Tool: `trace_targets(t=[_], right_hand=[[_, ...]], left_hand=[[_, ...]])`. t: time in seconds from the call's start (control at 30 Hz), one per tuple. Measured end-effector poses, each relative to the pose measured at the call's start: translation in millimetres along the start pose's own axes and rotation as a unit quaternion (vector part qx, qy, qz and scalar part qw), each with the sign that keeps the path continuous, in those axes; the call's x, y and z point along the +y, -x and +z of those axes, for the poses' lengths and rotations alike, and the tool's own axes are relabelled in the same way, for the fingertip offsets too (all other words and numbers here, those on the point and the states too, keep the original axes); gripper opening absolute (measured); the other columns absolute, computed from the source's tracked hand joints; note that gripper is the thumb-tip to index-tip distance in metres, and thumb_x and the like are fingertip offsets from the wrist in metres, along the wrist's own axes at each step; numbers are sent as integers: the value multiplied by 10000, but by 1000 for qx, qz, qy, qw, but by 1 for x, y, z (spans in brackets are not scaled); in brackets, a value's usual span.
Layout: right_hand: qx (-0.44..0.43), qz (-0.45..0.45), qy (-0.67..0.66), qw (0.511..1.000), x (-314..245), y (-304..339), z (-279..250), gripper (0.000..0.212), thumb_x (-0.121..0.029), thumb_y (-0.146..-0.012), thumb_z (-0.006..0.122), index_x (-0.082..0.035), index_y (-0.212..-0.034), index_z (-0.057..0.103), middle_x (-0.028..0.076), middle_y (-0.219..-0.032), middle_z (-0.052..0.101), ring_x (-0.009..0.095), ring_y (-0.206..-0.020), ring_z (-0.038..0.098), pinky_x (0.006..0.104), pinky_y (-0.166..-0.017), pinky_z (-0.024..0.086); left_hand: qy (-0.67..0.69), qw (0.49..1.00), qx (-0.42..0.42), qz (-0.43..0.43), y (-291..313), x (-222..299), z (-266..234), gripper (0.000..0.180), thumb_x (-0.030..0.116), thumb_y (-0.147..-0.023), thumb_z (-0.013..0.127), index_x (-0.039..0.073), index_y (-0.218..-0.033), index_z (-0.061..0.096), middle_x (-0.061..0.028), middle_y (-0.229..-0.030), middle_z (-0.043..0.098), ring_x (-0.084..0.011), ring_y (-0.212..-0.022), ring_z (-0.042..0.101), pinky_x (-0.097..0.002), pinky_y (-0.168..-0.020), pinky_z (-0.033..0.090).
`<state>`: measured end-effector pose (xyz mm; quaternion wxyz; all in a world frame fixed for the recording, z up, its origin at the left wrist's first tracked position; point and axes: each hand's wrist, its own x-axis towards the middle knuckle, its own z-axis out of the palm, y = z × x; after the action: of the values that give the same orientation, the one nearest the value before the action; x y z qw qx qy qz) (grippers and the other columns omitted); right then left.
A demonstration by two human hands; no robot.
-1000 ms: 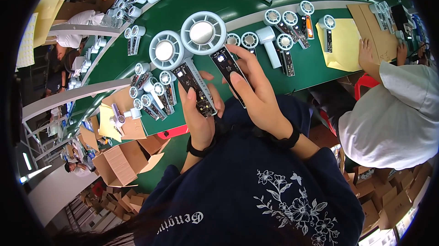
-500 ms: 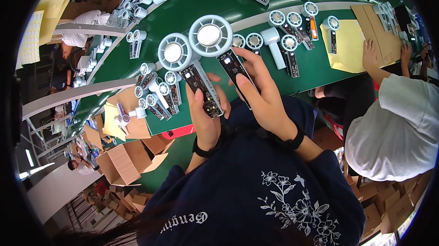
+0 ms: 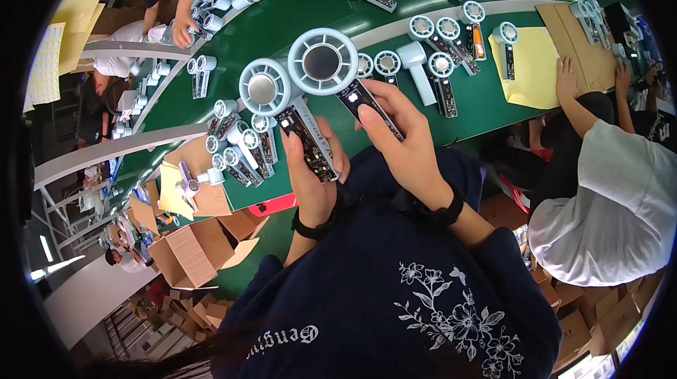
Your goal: The person picks up two handheld fans from a conveyor belt, presses buttons on their handles to test the blades and digital displays, and then places them back. This process is repeated with another pair of fans.
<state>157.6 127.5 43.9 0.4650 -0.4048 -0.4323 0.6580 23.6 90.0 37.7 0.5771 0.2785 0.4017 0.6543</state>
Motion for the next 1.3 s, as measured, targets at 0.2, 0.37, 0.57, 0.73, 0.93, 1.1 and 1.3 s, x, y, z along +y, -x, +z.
trace_targets(t=[0.2, 0.37, 0.57, 0.73, 0.93, 1.1, 1.3], right_hand=[[15, -21, 48, 999, 1, -5, -3, 387, -180, -933, 493, 30, -1256, 463, 62, -918, 593, 47, -663, 463, 180, -576, 348], [3, -76, 27, 997, 0, -8, -14, 388, -65, -869, 582, 20, -1238, 498, 71, -1038, 613, 90, -918, 559, 215, -806, 436], [11, -106, -6, 994, -4, -12, -27, 402, -49, -858, 584, 27, -1242, 492, 75, -1065, 605, 93, -939, 555, 222, -822, 432], [19, -103, 19, 994, -4, -14, -33, 407, -50, -856, 588, 31, -1243, 492, 74, -1070, 602, 89, -931, 554, 216, -815, 431], [28, -87, 23, 996, -4, -15, -34, 403, -49, -849, 598, 31, -1232, 502, 72, -1054, 602, 83, -912, 554, 208, -800, 434], [37, -118, 34, 992, -1, -18, -38, 393, -49, -844, 607, 31, -1217, 515, 63, -1039, 603, 81, -894, 558, 209, -788, 442], [59, -125, 65, 988, -3, -21, -49, 379, -55, -852, 585, 42, -1211, 512, 71, -1054, 598, 99, -908, 563, 223, -806, 439]], left_hand=[[-6, 1000, 16, -19, -2, -1, -3, 352, 323, -970, 373, 57, -1183, 284, -105, -922, 466, -133, -482, 484, -237, -356, 385], [-6, 1000, -1, -22, -2, -2, -3, 339, 306, -972, 372, 65, -1189, 273, -111, -917, 464, -136, -484, 483, -238, -362, 386], [-21, 1000, -9, -15, -4, -2, -4, 358, 280, -970, 386, 65, -1221, 249, -114, -911, 462, -131, -486, 477, -238, -378, 391], [-44, 999, -7, 0, -5, 0, -3, 375, 265, -967, 397, 67, -1244, 239, -116, -909, 463, -128, -488, 474, -238, -387, 394], [-35, 999, -8, -12, -6, -4, -3, 391, 266, -967, 402, 69, -1260, 235, -115, -907, 466, -126, -490, 473, -238, -386, 393], [-31, 999, 12, -22, -14, -2, -20, 369, 282, -971, 391, 73, -1243, 254, -105, -904, 469, -124, -491, 470, -236, -386, 389], [-108, 992, 57, -12, -35, 1, -45, 283, 320, -974, 362, 71, -1110, 362, -66, -871, 472, -108, -508, 443, -231, -380, 359]])
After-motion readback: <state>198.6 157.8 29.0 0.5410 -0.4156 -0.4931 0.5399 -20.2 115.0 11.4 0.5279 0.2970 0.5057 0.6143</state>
